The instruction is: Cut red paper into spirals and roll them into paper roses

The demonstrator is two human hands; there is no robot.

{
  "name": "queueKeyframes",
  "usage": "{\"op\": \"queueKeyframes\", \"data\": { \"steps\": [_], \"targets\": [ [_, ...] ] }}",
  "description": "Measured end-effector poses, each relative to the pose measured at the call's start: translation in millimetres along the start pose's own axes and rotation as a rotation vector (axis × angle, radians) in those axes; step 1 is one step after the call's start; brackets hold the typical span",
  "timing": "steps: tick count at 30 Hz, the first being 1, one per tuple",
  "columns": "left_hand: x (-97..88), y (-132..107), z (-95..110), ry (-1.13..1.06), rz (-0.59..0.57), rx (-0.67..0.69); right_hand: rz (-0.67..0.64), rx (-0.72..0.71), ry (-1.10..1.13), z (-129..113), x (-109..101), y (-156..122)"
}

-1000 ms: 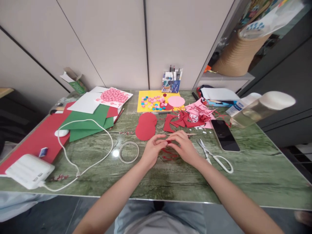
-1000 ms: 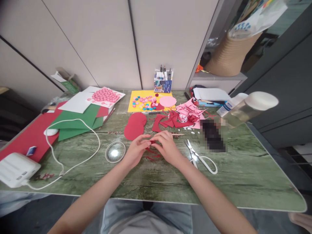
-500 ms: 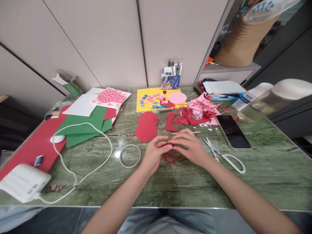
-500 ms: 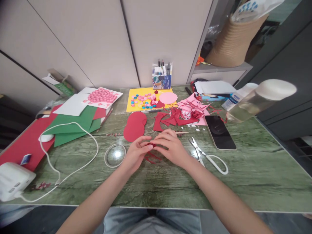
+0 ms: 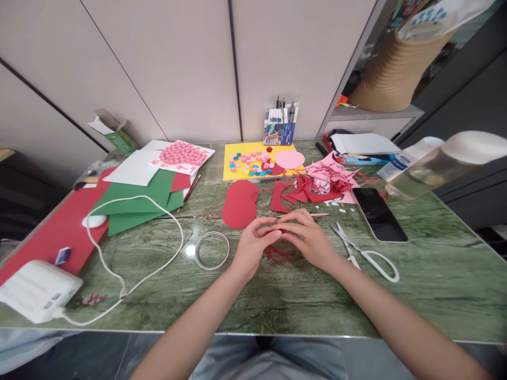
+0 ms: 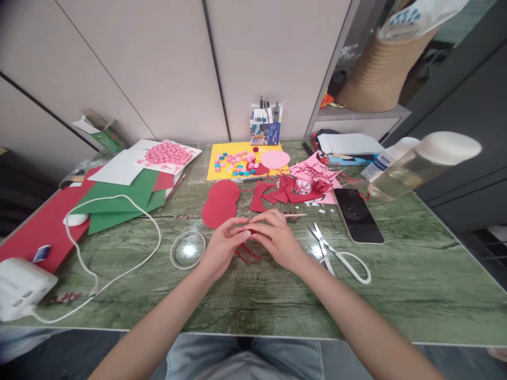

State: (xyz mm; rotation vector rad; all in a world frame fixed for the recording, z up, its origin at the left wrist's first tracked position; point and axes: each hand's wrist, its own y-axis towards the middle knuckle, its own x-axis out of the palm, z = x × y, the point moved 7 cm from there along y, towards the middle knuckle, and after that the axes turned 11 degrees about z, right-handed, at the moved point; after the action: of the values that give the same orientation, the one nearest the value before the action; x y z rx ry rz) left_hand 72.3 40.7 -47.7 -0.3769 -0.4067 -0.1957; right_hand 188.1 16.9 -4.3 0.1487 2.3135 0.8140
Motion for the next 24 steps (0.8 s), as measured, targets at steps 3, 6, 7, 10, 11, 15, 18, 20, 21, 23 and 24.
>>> {"op": "queueKeyframes", "data": {
  "steps": [3,6,7,10,11,15,18,20,21,23,24],
  "targets": [
    [0.8,-1.9,-1.5,-0.024,0.033,0.011,0.07,0.03,-0.032,1.0,-4.0,0.2],
    [1.6,-2.9,-2.8,-0.017,0.043,0.016,0.09,0.046,-0.023,2.1,-6.9,1.2],
    [2.0,-3.0,-3.3,-0.011,0.04,0.014,0.09,0.05,-0.012,2.7,-7.9,1.6],
    [2.8,-2.9,-4.8,0.008,0.028,0.012,0.069,0.063,0.024,5.1,-9.9,3.1],
    [3.2,-2.9,-5.2,0.015,0.021,0.013,0.057,0.07,0.036,6.0,-10.2,3.5],
    [6.3,-3.8,-6.9,0.038,-0.025,0.0,-0.009,0.089,0.072,6.8,-9.5,5.0],
    [8.0,-4.7,-8.2,0.046,-0.054,-0.029,-0.053,0.087,0.084,4.5,-8.2,5.5],
    [8.4,-4.8,-8.9,0.056,-0.062,-0.044,-0.078,0.089,0.091,2.8,-6.9,5.4],
    [8.6,-4.8,-9.3,0.064,-0.065,-0.048,-0.088,0.091,0.097,2.1,-6.1,5.3],
    [8.8,-4.5,-9.6,0.081,-0.068,-0.046,-0.107,0.1,0.108,1.8,-4.7,4.8],
    [8.5,-4.3,-9.7,0.09,-0.064,-0.043,-0.113,0.104,0.111,1.9,-4.1,4.7]
  ]
}}
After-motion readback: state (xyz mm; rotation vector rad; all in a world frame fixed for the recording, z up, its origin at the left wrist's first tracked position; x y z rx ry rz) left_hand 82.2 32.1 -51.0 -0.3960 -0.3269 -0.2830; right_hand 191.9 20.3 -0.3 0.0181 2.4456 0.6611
